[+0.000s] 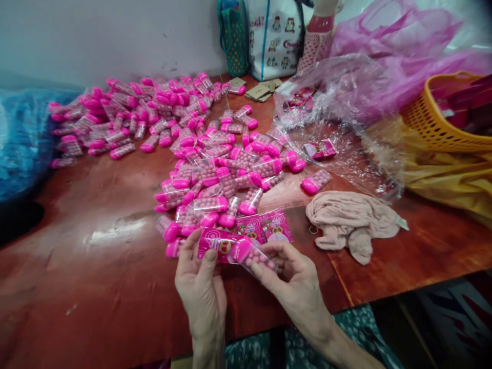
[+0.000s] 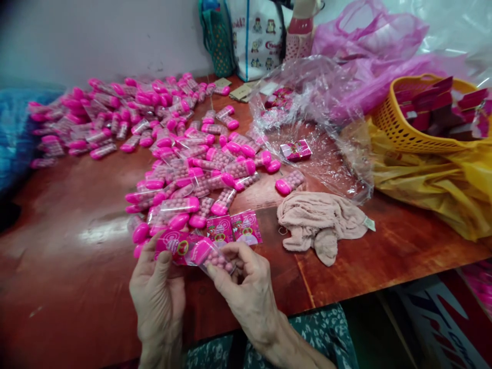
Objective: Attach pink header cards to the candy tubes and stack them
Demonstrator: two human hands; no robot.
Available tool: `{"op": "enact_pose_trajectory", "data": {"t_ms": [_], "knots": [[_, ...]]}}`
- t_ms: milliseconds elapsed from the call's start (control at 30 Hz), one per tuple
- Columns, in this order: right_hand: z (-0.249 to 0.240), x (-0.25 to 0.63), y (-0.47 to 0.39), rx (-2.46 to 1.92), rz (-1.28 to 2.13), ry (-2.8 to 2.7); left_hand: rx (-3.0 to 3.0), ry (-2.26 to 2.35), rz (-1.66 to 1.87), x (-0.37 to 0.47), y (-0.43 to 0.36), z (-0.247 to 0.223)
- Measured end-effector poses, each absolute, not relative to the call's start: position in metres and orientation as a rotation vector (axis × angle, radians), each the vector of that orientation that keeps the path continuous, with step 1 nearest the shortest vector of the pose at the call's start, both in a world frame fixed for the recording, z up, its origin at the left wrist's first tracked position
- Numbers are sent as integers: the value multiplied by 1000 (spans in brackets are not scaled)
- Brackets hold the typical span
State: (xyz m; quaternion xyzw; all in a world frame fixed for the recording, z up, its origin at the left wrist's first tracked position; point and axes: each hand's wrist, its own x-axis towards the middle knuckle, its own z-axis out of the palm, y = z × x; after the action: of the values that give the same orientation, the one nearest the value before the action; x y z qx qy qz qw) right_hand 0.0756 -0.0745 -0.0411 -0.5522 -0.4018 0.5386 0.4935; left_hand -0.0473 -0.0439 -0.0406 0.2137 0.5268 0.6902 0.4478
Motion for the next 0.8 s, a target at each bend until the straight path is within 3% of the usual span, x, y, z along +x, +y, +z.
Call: {"op": "enact_pose_trajectory", "data": {"t_ms": [267,500,800], "knots": [[-44,74,-78,-1319,1110,-1086,369,1281,1493,-29,-45,-34],[-46,76,-76,-1179,1360,-825,412,1105,1347,-31,-37,-37],[-51,75,-77,-1239,1090,-1017,363,1037,1241,-21,-45,-36]]}}
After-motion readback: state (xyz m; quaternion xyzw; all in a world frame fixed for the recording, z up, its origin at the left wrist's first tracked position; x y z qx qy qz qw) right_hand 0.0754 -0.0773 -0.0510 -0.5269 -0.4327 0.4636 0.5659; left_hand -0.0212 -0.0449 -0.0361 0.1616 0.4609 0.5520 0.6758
